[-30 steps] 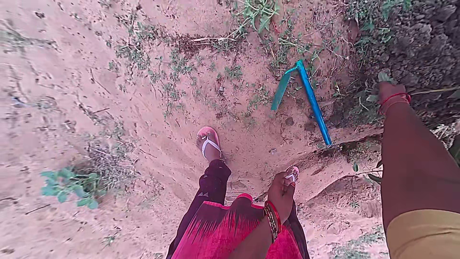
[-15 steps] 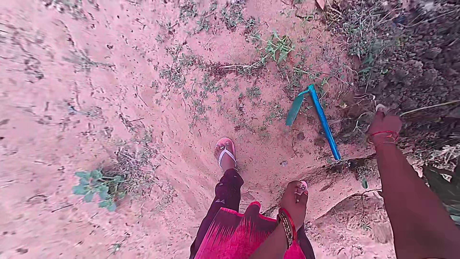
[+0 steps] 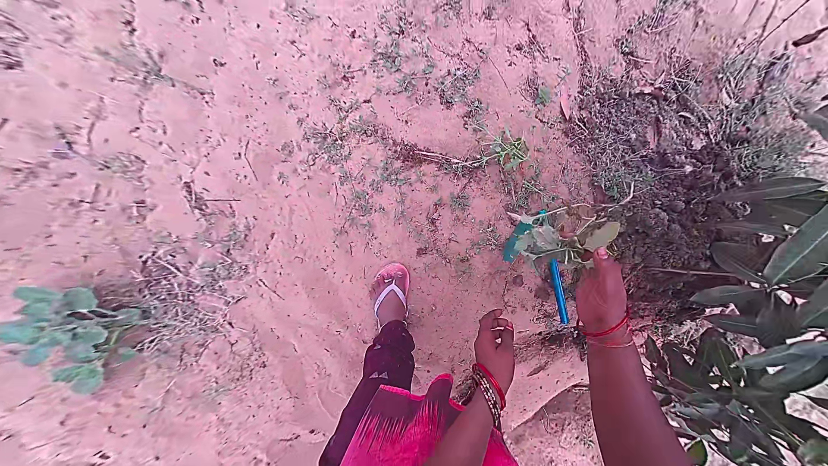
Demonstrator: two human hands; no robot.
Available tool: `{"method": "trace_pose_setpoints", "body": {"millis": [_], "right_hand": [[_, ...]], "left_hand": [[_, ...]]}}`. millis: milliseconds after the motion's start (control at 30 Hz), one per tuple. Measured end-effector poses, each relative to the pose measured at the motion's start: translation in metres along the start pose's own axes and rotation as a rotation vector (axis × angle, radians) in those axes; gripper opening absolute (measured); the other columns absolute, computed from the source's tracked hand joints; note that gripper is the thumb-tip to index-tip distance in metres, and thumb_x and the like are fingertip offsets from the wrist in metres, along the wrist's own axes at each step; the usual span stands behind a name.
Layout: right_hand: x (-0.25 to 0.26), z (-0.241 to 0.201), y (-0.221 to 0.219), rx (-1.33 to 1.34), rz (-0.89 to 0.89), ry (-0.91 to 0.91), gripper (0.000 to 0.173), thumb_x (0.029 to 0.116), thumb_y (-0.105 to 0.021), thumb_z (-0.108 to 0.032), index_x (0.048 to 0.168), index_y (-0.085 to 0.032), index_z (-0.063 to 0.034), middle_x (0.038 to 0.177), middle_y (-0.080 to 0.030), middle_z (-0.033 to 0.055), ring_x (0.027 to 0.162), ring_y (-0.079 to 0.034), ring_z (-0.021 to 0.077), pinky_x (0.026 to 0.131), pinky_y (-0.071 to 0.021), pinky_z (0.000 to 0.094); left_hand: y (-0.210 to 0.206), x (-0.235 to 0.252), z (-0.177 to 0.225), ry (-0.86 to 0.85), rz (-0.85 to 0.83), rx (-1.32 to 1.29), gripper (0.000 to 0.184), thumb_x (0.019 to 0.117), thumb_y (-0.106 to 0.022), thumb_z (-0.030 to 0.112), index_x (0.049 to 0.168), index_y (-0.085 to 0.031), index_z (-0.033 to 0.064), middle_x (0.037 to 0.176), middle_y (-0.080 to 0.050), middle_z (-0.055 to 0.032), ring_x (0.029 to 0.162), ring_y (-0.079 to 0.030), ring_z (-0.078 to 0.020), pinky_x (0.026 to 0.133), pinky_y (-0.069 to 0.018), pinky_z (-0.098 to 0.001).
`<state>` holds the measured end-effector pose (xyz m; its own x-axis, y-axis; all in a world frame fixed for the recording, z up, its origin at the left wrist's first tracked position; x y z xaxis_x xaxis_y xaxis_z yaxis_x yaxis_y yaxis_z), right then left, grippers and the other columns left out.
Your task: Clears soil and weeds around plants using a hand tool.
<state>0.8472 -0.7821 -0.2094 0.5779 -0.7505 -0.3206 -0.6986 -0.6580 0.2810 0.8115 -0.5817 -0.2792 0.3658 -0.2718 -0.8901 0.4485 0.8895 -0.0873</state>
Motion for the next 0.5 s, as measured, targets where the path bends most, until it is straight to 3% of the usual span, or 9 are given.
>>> {"method": "trace_pose_setpoints", "body": {"millis": [100,167,233,333,400,500], "right_hand": [[0.004,-0.010,-0.028,0.427,0.004,-0.063,0.025,0.1015,-0.036,-0.024,0.111,-0.057,-0.0157,0.104,-0.072,-0.0051,0.105,-0.067,0.0091,0.095,-0.0547,0.0338],[0.012,-0.014,-0.045,0.657,0.006,-0.162,0.035,0.1059,-0.027,-0.030,0.109,-0.059,-0.0178,0.103,-0.072,0.0015,0.097,-0.071,0.0181,0.082,-0.0598,0.0414],[0.020,-0.020,-0.063,0.814,0.012,-0.282,0.042,0.1064,-0.025,-0.043,0.105,-0.060,-0.0204,0.100,-0.072,0.0044,0.093,-0.072,0.0241,0.075,-0.0604,0.0482],[0.030,-0.042,-0.086,0.914,0.049,-0.350,0.053,0.1064,-0.019,-0.054,0.097,-0.060,-0.0226,0.088,-0.071,0.0013,0.086,-0.072,0.0213,0.070,-0.0601,0.0457],[0.036,-0.055,-0.096,0.965,0.097,-0.353,0.052,0.1060,-0.021,-0.056,0.099,-0.058,-0.0195,0.086,-0.070,0.0020,0.083,-0.071,0.0201,0.070,-0.0589,0.0439],[0.034,-0.070,-0.110,0.982,0.160,-0.350,0.046,0.1060,-0.027,-0.053,0.111,-0.054,-0.0161,0.099,-0.067,0.0045,0.096,-0.069,0.0211,0.080,-0.0583,0.0463]], "left_hand": [[0.007,0.001,0.018,-0.031,0.012,-0.064,0.038,0.1031,-0.048,0.001,0.139,-0.047,-0.0104,0.115,-0.063,-0.0192,0.090,-0.062,-0.0170,0.079,-0.0516,-0.0321],[0.011,0.001,0.032,-0.060,0.017,-0.109,0.039,0.1026,-0.048,0.002,0.139,-0.047,-0.0104,0.114,-0.063,-0.0183,0.089,-0.062,-0.0162,0.078,-0.0516,-0.0315],[0.017,0.000,0.046,-0.088,0.033,-0.159,0.039,0.1022,-0.049,0.002,0.139,-0.048,-0.0104,0.114,-0.063,-0.0185,0.089,-0.062,-0.0162,0.079,-0.0518,-0.0314],[0.026,-0.004,0.064,-0.121,0.047,-0.226,0.038,0.1029,-0.048,0.002,0.140,-0.048,-0.0100,0.114,-0.063,-0.0188,0.090,-0.062,-0.0172,0.079,-0.0521,-0.0322],[0.032,-0.005,0.075,-0.144,0.061,-0.268,0.038,0.1030,-0.048,0.002,0.139,-0.048,-0.0100,0.114,-0.063,-0.0194,0.090,-0.063,-0.0187,0.079,-0.0526,-0.0333],[0.038,-0.010,0.087,-0.177,0.069,-0.326,0.039,0.1035,-0.049,0.002,0.140,-0.048,-0.0095,0.115,-0.063,-0.0191,0.091,-0.063,-0.0182,0.079,-0.0523,-0.0330]]}}
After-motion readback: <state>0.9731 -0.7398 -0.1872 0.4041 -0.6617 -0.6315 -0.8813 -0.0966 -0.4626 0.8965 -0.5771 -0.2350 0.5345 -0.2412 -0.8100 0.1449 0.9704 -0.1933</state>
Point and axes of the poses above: each hand's wrist, its own x-axis towards the middle knuckle, its own y-axis out of the back of the hand, z = x × y, the point moved 8 cm from there along x, towards the middle knuckle
